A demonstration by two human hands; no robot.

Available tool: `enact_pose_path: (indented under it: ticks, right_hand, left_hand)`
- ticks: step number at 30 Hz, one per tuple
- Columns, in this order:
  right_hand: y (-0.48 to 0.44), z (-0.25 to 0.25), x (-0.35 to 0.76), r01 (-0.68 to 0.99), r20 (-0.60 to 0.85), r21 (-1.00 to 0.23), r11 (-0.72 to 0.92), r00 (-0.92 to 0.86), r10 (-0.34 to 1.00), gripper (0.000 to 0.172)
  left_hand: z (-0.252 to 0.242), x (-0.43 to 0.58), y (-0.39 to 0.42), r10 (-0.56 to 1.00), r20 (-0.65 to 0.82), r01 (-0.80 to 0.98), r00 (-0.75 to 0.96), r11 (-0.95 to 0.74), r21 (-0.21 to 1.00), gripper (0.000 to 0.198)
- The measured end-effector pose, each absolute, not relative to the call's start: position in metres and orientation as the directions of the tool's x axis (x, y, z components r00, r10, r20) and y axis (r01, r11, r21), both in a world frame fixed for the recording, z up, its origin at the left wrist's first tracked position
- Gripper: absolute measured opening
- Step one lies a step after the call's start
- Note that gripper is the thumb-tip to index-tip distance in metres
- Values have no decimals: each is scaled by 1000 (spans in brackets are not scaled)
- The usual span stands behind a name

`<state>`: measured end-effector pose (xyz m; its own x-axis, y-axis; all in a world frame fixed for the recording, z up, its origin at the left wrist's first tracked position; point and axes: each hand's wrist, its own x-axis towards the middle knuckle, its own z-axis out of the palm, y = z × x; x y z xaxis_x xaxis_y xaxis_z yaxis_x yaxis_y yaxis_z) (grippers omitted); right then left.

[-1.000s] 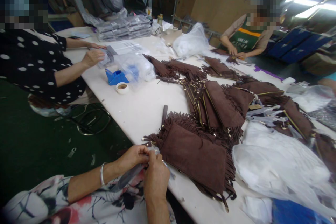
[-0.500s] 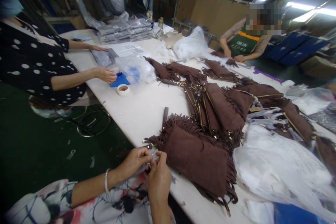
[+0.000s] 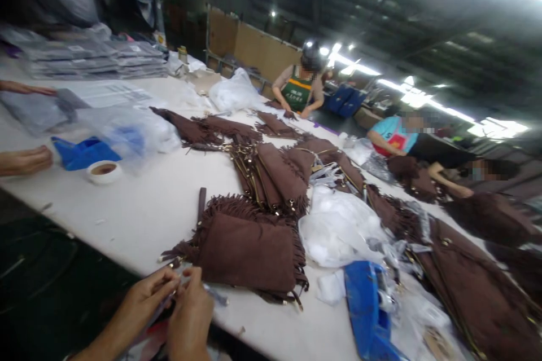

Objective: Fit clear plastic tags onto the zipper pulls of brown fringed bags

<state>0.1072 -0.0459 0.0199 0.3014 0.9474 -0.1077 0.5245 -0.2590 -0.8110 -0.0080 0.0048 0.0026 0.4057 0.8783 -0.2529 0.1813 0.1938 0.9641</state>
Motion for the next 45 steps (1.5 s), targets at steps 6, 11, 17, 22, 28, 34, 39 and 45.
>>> enact_pose_path:
  ticks: [6, 11, 17, 22, 28, 34, 39, 45]
  right_hand:
    - [-42, 13, 113, 750, -15, -638, -172, 211, 977, 32]
    - [-41, 6, 124, 865, 81, -500, 37, 4, 997, 38]
    - [-44, 1, 132, 923, 127, -352, 153, -115, 985, 50]
    - [-44, 3, 135, 934, 180, -276, 229, -184, 966, 48]
    - [-49, -4, 133, 950, 258, -156, 269, -224, 940, 39]
    - [-57, -4, 138, 941, 283, -171, 293, -237, 929, 45]
    - [-56, -5, 140, 940, 374, -172, 294, -214, 902, 45]
    - [-51, -19, 134, 949, 399, -187, 254, -164, 902, 48]
  left_hand:
    - [-2, -10, 9, 843, -302, 201, 445, 235, 951, 32]
    - [3, -9, 13, 815, -371, 125, 446, 354, 927, 39]
    - [17, -5, 10, 794, -428, 91, 432, 434, 896, 42]
    - [10, -5, 7, 803, -430, 145, 412, 408, 902, 44]
    - [17, -1, 6, 830, -409, 225, 379, 346, 911, 47]
    - [20, 4, 2, 828, -437, 214, 351, 383, 899, 51]
    - [14, 4, -2, 843, -416, 212, 340, 362, 908, 52]
    - [18, 7, -4, 880, -354, 224, 316, 293, 929, 52]
